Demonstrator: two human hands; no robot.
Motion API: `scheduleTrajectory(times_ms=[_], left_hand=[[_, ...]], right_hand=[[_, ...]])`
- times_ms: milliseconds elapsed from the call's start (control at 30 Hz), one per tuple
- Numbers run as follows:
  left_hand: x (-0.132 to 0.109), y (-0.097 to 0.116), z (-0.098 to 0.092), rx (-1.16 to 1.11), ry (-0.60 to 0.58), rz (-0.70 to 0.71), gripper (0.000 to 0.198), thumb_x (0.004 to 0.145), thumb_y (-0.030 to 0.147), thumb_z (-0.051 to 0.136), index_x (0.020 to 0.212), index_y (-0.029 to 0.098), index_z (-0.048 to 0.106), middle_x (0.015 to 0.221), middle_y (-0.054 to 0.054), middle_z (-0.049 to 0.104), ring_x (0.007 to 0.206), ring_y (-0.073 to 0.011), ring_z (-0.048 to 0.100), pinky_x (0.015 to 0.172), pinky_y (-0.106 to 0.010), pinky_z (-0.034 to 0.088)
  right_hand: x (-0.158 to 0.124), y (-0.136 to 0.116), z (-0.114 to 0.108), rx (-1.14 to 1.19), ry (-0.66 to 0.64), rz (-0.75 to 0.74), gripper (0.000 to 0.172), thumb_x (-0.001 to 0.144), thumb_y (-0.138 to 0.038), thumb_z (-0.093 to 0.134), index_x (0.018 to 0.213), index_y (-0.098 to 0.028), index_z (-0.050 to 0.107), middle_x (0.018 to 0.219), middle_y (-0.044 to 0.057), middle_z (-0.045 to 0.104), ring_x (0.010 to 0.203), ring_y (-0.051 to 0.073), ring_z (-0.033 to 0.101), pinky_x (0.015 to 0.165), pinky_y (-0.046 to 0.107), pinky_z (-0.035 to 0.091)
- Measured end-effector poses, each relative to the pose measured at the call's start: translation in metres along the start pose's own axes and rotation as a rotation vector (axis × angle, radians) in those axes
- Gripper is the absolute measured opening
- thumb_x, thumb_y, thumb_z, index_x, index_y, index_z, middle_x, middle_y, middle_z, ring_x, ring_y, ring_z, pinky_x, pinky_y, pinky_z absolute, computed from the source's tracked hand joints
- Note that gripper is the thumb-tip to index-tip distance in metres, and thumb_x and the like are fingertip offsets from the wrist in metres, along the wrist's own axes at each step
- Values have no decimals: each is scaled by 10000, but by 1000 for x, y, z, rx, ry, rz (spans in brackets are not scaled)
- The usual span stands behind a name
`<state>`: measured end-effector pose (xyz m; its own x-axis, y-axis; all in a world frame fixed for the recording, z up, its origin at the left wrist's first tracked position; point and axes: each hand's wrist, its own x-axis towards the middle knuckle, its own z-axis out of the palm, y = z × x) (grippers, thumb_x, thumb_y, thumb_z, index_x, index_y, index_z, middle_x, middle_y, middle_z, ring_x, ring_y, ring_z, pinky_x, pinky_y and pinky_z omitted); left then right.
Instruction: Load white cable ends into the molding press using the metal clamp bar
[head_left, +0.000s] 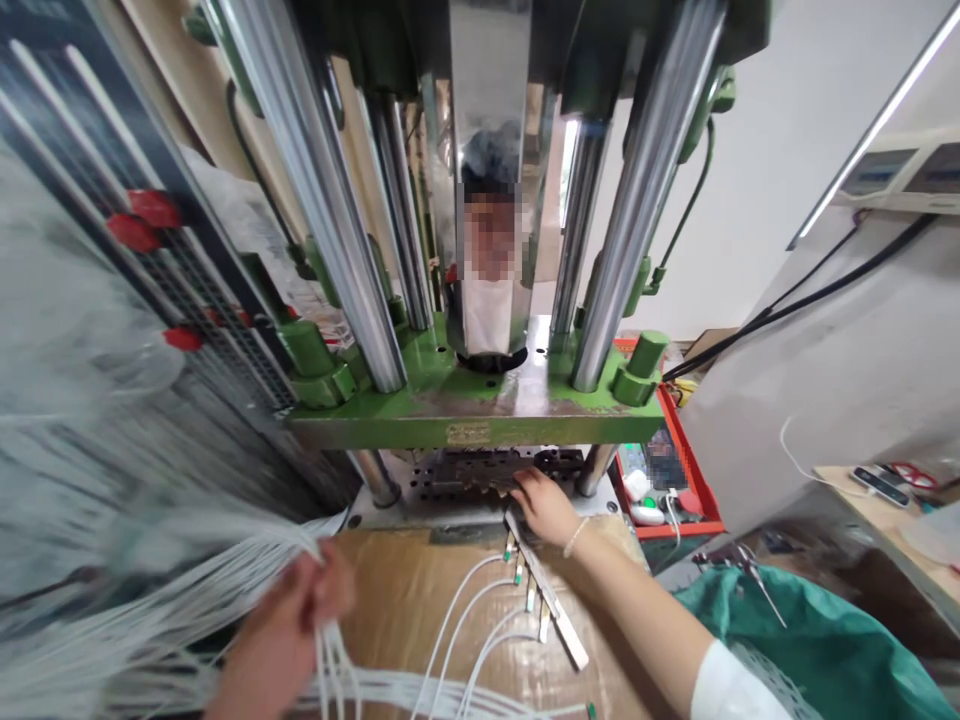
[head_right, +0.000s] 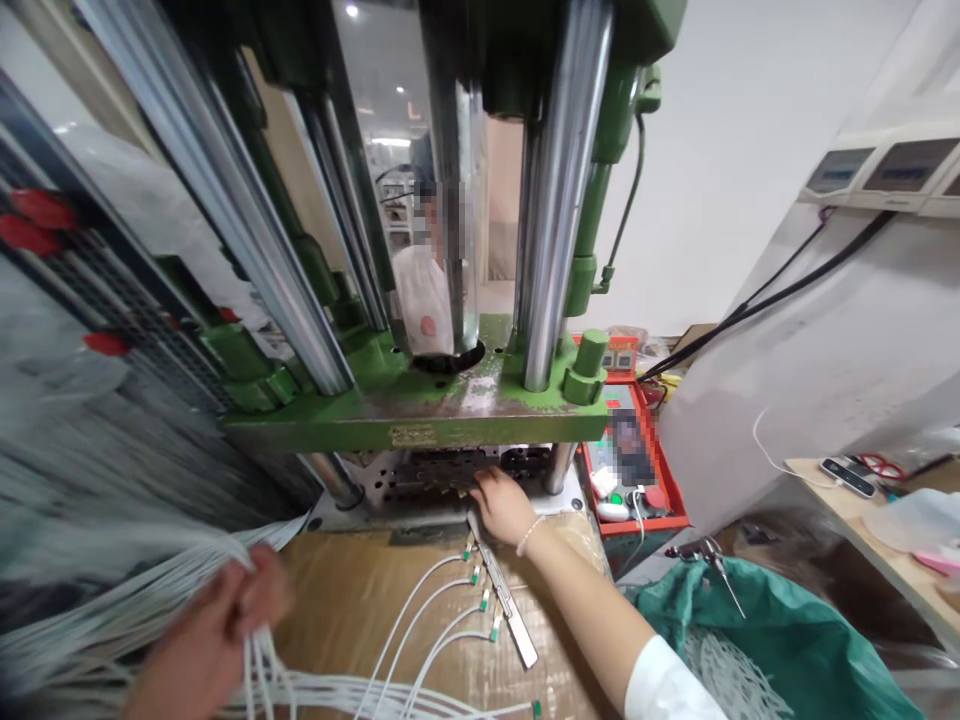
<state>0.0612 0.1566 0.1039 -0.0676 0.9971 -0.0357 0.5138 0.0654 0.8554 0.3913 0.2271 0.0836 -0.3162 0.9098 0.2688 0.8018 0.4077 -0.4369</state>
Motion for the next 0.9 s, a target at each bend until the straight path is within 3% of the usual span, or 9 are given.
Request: scheduleTrajectory(times_ms=[67,167,233,333,400,567,667,800,900], left_hand=[[-1,2,-11,-239,118,-216,566,799,725,275,770,228,547,659,-48,631,645,-222,626,615,-356,526],[-2,8,-9,-407,-39,-406,639,612,682,656,1010,192,559,817,-65,681,691,-230,646,689,-365,522],[3,12,-2,-297,-112,-267,702,630,619,689,1163,193,520,887,-63,679,745,-230,645,742,-361,511],[20,16,13,20,175,-6,607,744,518,605,1224,171,474,1033,-112,643,1019,-318,581,925,-459,436],[31,20,33,226,223,178,518,794,435,546,1220,150,477,1152,-163,593,1146,-374,488,991,-540,357],[49,58,112,368,-508,757,384,790,268,569,1173,266,580,1256,-50,590,1182,-247,508,1045,-399,355],[61,92,149,472,-819,1011,419,687,165,607,1102,219,618,1163,-90,639,1127,-269,541,1048,-427,329],[75,120,154,494,-833,976,266,488,55,624,705,208,637,795,-82,674,833,-274,602,910,-371,424],[96,120,135,430,-675,843,239,514,83,627,716,212,637,810,-71,668,823,-276,595,874,-362,431]], right_hand=[[-6,8,1,10,-31,-57,233,922,-195,461,1107,-132,588,1042,113,604,928,200,583,853,309,481],[-16,22,2,4,-40,-81,228,916,-208,477,1085,-129,608,1017,116,618,910,223,571,830,354,484],[-25,27,2,-16,-6,-48,228,913,-206,473,1069,-127,619,1008,128,622,954,260,542,859,421,461],[-47,25,-4,-61,79,48,273,919,-167,406,1084,-117,618,1074,163,592,1060,302,477,934,499,398],[-69,15,-9,-45,97,82,289,920,-178,406,1131,-116,594,1138,166,561,1099,285,462,972,478,391],[-128,-21,-7,212,-150,25,739,786,-302,680,1415,-127,334,1410,168,385,1268,287,382,1068,460,366],[-153,-32,6,154,-168,72,720,828,-208,620,1458,-147,277,1475,156,305,1311,309,342,1093,493,335],[-157,-28,11,15,-84,41,778,840,-208,581,1496,-251,166,1458,122,352,1232,348,448,1008,493,452],[-113,-11,-8,-112,-52,-35,619,874,-228,547,1451,-187,327,1335,148,500,1115,325,539,966,440,494]])
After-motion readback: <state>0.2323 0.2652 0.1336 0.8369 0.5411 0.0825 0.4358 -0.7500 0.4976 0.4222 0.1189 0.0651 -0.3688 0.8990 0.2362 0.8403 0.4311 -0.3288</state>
